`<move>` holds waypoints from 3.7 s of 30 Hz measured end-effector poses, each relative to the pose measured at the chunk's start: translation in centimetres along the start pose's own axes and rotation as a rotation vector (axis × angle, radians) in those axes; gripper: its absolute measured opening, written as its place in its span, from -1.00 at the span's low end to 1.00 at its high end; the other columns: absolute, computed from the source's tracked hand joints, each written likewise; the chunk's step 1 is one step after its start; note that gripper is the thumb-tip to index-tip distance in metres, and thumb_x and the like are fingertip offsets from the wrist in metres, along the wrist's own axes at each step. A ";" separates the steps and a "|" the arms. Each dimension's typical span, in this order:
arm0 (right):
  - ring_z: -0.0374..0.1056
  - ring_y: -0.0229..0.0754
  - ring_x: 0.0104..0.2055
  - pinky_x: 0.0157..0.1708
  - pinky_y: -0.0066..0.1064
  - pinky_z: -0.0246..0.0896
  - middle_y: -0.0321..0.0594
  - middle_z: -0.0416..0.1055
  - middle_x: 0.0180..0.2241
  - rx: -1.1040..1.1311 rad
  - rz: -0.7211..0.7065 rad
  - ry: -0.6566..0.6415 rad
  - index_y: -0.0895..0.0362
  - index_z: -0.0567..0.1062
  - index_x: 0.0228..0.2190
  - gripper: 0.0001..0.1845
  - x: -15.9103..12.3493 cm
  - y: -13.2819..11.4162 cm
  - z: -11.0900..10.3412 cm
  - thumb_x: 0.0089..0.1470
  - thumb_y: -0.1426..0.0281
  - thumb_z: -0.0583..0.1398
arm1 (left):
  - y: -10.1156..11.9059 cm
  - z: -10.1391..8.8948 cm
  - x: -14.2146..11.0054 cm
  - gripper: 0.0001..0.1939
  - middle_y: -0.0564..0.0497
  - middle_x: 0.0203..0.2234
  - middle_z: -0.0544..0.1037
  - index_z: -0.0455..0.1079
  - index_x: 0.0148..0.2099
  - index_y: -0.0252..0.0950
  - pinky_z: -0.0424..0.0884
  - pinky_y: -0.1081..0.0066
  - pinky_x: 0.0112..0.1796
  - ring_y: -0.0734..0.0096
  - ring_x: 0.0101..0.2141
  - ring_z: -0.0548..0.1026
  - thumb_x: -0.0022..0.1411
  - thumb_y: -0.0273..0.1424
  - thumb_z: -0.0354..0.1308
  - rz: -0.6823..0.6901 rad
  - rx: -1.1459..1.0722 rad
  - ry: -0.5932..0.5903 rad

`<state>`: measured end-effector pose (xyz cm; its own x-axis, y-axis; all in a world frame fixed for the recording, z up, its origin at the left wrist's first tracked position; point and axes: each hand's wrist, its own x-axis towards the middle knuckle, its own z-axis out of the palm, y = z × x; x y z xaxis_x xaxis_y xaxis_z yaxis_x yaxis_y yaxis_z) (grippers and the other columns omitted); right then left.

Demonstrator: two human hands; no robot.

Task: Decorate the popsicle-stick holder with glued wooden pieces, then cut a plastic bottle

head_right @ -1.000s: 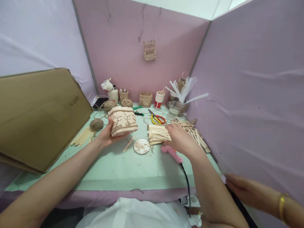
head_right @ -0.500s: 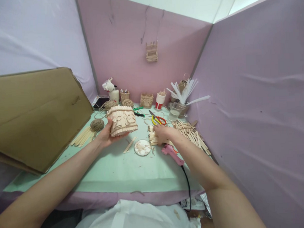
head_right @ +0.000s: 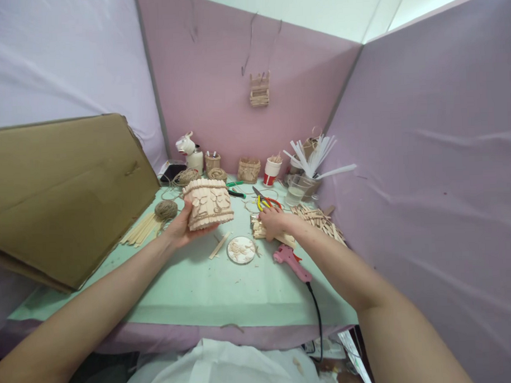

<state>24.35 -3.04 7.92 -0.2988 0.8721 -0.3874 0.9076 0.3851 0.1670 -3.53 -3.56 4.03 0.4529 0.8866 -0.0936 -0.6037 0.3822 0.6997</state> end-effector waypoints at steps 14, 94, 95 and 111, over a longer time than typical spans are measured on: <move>0.28 0.20 0.08 0.12 -0.04 0.10 0.10 0.35 0.00 -0.036 -0.031 0.002 0.21 0.39 -0.03 -0.27 0.4 0.4 0.3 -0.34 0.36 0.34 | 0.0 0.8 -0.5 -0.26 -0.26 0.13 0.43 0.17 0.30 -0.27 0.44 0.08 0.01 0.04 0.07 0.46 0.19 0.00 0.12 -0.022 0.055 0.046; 0.41 0.00 -0.09 -0.10 -0.22 0.29 0.02 0.44 -0.09 0.965 0.274 1.199 0.16 0.22 -0.02 -0.42 29.7 11.5 -11.6 -0.13 0.36 0.19 | -1.8 -0.4 -0.6 -0.04 -0.28 0.10 0.45 0.25 0.23 -0.23 0.31 0.10 0.10 -0.07 0.12 0.39 -0.20 -0.01 0.42 -0.017 0.107 0.174; 0.41 0.00 -0.10 -0.10 -0.22 0.29 0.02 0.44 -0.10 0.976 0.270 1.207 0.15 0.22 -0.03 -0.43 29.7 11.4 -11.5 -0.13 0.36 0.19 | -1.8 -0.4 -0.6 -0.04 -0.27 0.10 0.45 0.26 0.23 -0.23 0.31 0.11 0.10 -0.06 0.12 0.39 -0.19 -0.01 0.42 -0.014 0.105 0.171; 0.41 -0.04 -0.11 -0.10 -0.25 0.27 -0.05 0.43 -0.10 1.074 0.288 1.205 0.10 0.18 -0.05 -0.39 28.4 10.8 -10.6 -0.19 0.34 0.22 | -1.4 0.0 -0.7 0.02 -0.29 0.06 0.48 0.25 0.23 -0.25 0.36 0.13 0.05 -0.06 0.09 0.43 -0.26 0.01 0.43 -0.043 0.141 0.203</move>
<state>22.59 29.08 8.38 0.3298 0.7894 0.5177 0.5936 0.2530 -0.7639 -3.03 -4.68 3.14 0.3266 0.9100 -0.2556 -0.4827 0.3930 0.7827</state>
